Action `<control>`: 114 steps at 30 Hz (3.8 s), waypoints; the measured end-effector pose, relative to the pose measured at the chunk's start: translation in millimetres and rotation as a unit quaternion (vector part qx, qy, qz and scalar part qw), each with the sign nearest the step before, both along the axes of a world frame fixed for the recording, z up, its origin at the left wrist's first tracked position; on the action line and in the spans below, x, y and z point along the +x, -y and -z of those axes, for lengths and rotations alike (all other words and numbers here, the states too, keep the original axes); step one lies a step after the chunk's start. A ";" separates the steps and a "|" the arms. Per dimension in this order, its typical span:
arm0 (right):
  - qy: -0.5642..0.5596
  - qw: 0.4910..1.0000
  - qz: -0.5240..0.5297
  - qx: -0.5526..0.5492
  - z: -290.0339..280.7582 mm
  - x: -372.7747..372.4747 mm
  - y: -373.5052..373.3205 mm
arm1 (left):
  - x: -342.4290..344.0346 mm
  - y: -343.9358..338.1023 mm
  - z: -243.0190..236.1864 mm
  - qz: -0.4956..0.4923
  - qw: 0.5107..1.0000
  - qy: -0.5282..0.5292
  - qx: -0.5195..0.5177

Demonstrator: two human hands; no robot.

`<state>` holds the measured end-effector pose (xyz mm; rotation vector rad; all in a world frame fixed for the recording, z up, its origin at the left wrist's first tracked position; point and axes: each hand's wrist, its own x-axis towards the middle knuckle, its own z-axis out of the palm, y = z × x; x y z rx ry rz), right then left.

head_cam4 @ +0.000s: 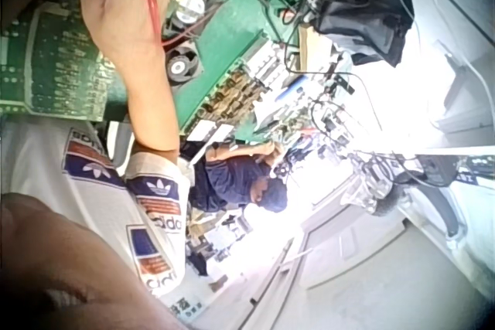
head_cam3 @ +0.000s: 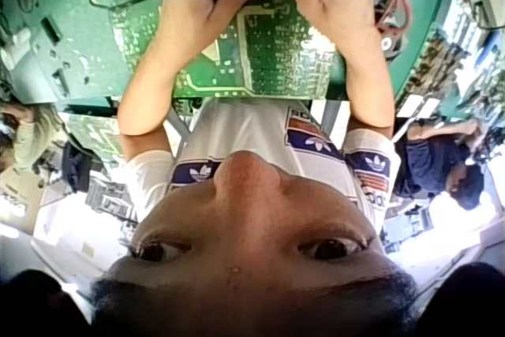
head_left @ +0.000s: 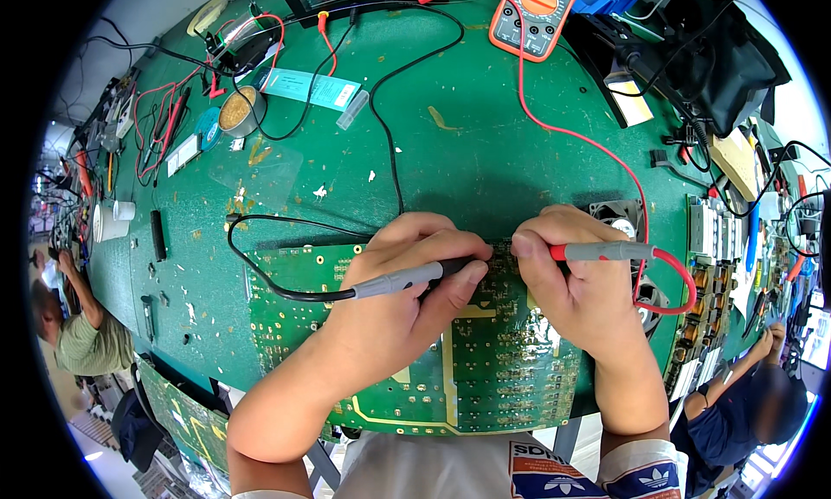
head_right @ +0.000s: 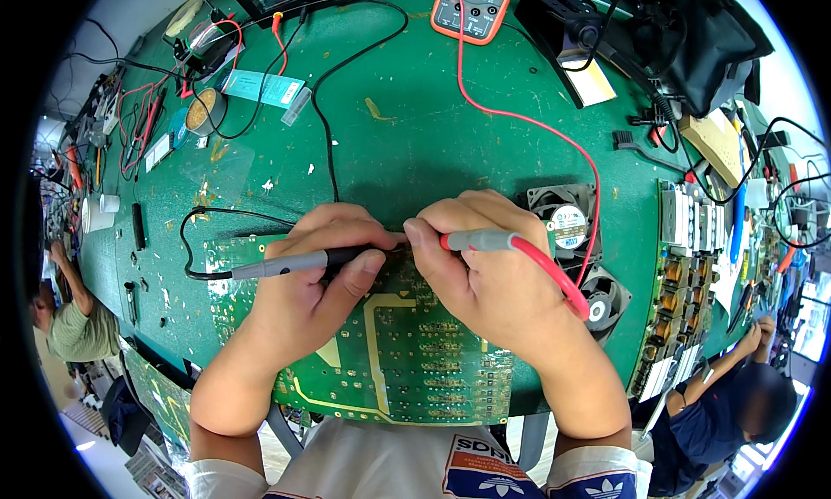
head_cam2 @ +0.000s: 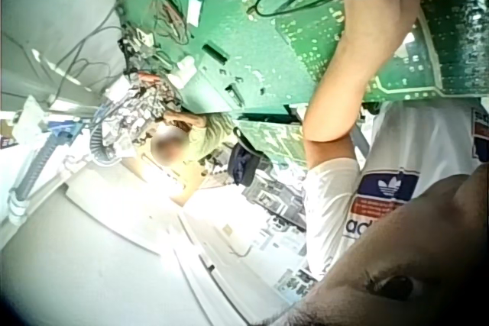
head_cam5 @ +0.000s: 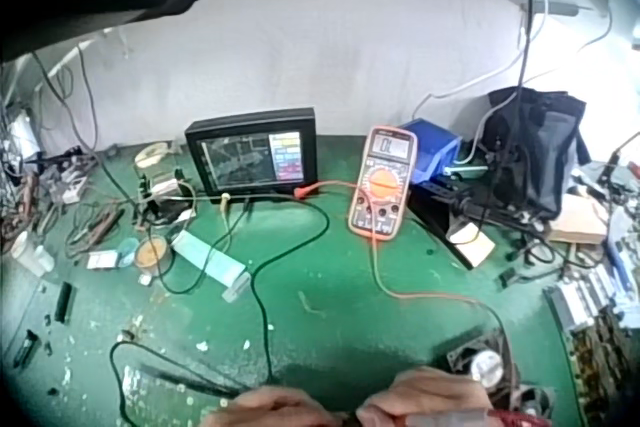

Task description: The person uses two multimeter probes to touch various points on a green circuit board on a workbench.

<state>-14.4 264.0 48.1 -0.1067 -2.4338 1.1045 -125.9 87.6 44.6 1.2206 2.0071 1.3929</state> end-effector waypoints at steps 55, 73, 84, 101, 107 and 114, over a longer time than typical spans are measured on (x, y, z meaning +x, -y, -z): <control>0.011 0.999 -0.042 -0.016 0.6 -9.1 3.7 | -14.2 7.4 2.4 0.008 0.999 0.027 0.025; 0.042 0.999 -0.023 -0.011 -4.2 -10.7 9.9 | -13.3 7.0 1.5 0.019 1.000 0.019 0.011; 0.051 0.998 0.001 -0.043 0.4 -6.0 8.1 | -13.5 9.5 -3.6 0.021 0.998 0.057 -0.019; 0.077 0.994 -0.007 -0.073 -0.1 -4.3 5.9 | -13.9 9.4 -4.0 0.024 0.997 0.064 -0.027; 0.082 0.996 -0.003 -0.045 -2.2 -5.2 5.8 | -13.2 8.8 -4.9 0.019 0.998 0.061 -0.022; 0.046 0.999 -0.009 -0.025 -0.1 -8.1 8.7 | -13.7 8.3 -2.2 0.022 0.999 0.035 -0.003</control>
